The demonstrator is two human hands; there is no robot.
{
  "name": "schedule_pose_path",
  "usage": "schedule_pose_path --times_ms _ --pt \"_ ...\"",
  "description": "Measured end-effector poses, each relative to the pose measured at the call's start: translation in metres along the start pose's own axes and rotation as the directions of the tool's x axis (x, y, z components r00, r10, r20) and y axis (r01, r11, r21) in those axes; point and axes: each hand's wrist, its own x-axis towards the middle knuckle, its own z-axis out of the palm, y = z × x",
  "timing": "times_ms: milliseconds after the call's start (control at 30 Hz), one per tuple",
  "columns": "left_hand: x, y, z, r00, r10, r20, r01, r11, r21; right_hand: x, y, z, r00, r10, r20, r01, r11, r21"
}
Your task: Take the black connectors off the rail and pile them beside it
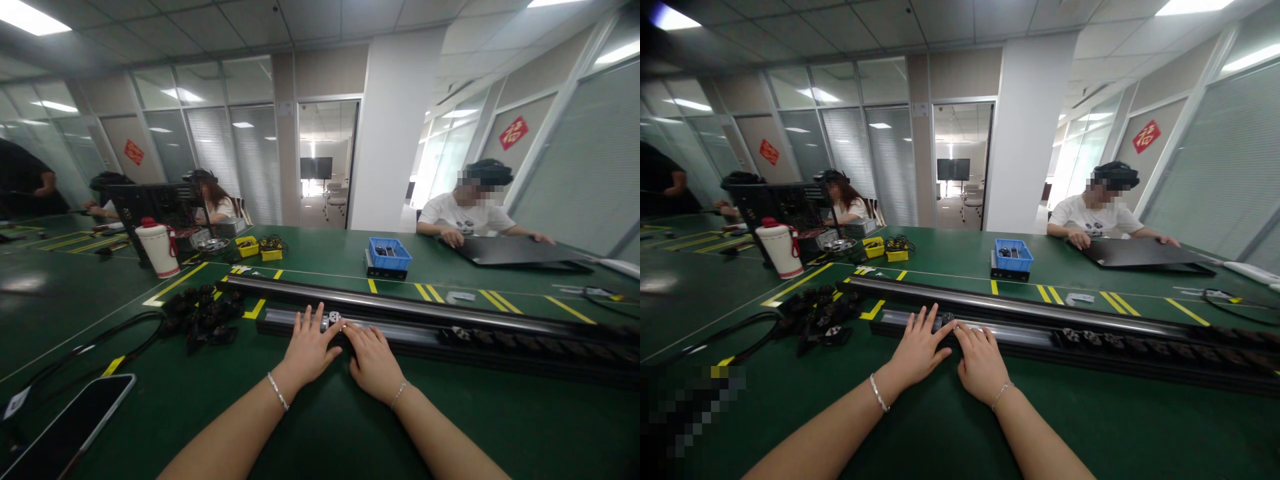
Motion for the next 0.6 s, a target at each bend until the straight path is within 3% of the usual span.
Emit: schedule_pose_path --times_ms 200,600 --pt "0.002 0.01 -0.003 0.999 -0.036 0.031 0.035 0.998 0.054 0.001 0.007 0.009 0.98 0.165 -0.115 -0.176 0.979 -0.1" --pt "0.003 0.017 -0.005 0.986 -0.133 0.104 0.122 0.987 0.106 0.001 0.01 0.005 0.985 0.161 -0.06 -0.168 0.974 -0.151"
